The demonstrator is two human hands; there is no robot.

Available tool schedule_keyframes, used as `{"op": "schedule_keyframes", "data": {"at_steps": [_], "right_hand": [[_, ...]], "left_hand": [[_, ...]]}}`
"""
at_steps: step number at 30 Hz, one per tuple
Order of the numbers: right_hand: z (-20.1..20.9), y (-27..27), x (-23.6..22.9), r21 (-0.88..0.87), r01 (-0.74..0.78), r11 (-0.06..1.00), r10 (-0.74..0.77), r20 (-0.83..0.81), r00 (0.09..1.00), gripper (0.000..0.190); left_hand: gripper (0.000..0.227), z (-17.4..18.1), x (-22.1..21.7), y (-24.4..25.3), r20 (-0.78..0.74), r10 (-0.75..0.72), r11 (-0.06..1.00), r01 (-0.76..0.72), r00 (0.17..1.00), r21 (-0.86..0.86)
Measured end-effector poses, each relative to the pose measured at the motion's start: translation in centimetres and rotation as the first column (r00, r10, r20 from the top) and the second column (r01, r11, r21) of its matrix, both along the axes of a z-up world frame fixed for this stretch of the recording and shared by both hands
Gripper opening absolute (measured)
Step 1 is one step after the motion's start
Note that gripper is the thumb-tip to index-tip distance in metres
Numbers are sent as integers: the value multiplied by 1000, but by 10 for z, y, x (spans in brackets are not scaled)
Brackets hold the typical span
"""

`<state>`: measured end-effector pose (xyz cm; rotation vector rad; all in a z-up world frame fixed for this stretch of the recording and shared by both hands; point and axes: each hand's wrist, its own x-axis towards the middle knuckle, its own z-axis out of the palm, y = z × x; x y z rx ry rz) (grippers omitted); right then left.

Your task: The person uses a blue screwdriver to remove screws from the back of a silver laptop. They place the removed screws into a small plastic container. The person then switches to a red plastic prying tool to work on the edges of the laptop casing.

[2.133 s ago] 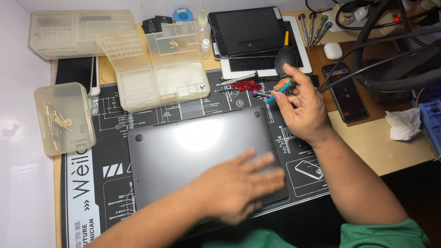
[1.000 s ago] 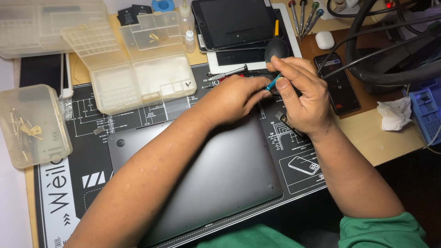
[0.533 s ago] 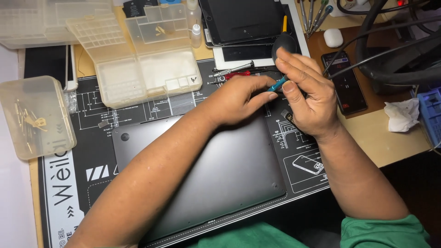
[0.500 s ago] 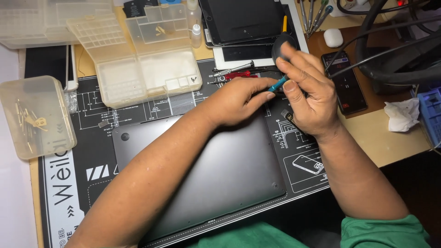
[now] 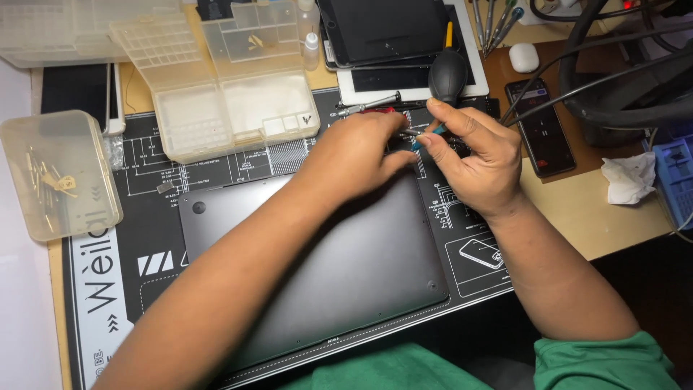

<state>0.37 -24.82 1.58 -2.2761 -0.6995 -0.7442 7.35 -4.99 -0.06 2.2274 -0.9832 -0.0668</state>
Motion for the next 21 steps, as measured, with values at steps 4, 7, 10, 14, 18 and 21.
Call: {"op": "schedule_keyframes", "data": {"at_steps": [4,7,10,14,18,21], "right_hand": [[6,1,-2,-26,54,998,-54,-2,999,36],[4,-6,-3,71,39,997,-31,-112,993,37],[2,-10,-3,128,12,992,8,-158,987,37],[8,-9,-2,68,-29,997,42,-197,980,39],[8,-6,-2,27,-17,1000,23,-241,970,42],[-1,-7,0,62,-83,995,94,-210,973,53]], "left_hand": [[35,32,-24,50,-28,-40,995,42,999,92],[36,52,-44,92,-190,-35,974,76,981,211],[41,67,-66,128,-261,71,968,-3,963,252],[42,69,-94,158,-301,147,938,-35,942,346],[38,57,-112,192,-205,142,975,-101,968,199],[39,64,-127,209,-328,412,871,-262,850,415]]}}
